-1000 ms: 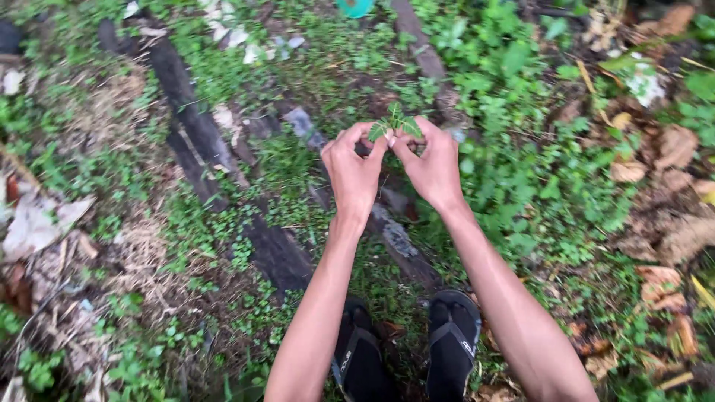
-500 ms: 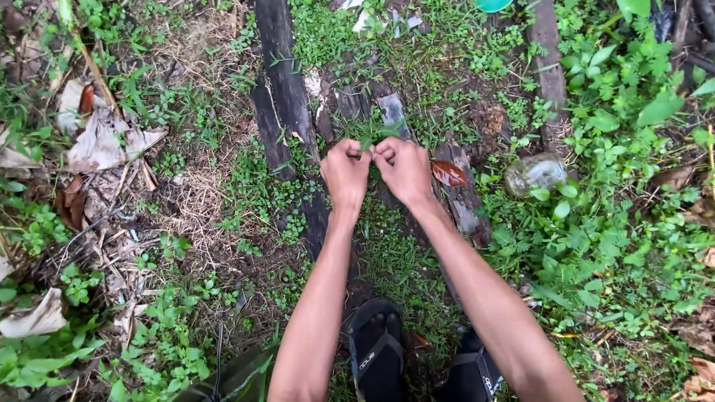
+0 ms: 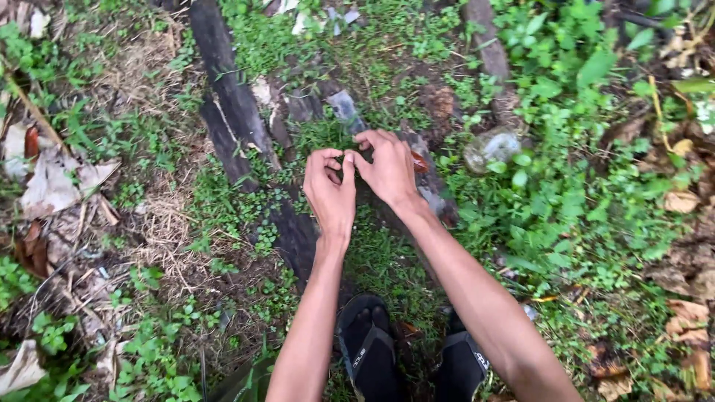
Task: Picking and cleaning small green leaves from plants on the ground in an outdoor setting.
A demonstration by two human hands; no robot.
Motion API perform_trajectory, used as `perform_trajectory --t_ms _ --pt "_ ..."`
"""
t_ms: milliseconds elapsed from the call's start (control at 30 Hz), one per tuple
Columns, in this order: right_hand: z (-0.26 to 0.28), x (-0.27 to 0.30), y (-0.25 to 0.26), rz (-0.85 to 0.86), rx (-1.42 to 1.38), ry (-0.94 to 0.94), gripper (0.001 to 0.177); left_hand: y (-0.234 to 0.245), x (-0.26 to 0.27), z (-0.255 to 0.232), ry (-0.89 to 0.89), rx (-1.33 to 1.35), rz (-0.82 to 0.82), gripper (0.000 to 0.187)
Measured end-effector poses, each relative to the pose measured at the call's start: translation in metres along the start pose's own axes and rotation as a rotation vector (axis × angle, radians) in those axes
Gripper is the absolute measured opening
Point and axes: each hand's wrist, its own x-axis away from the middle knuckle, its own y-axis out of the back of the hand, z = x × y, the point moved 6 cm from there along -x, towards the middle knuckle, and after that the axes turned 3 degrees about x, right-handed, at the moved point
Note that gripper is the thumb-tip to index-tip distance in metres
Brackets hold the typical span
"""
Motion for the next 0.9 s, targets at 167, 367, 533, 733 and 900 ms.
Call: perform_trajectory --t_ms 167,367,533,733,900 --pt "-0.017 0.02 0.073 -0.042 0.048 -0.056 0.015 -0.044 0.028 -0.022 -0.137 0.004 0.146 0.012" --pt "-0.079 0.078 0.15 -0.102 0.097 -0.064 0.015 -0.123 0.082 -0.012 -0.316 -0.1 0.645 0.028" --pt "-0.116 0.13 0.184 -0.083 0.287 -0.098 0.017 -0.159 0.123 -0.025 -0.46 -0.177 0.885 0.045" --pt "-0.153 0.161 0.158 0.06 0.387 -0.113 0.034 -0.183 0.141 0.004 -0.439 -0.316 0.828 0.03" --pt "-0.156 0.161 0.14 0.068 0.438 -0.116 0.035 -0.177 0.139 0.003 -0.363 -0.185 0.775 0.021"
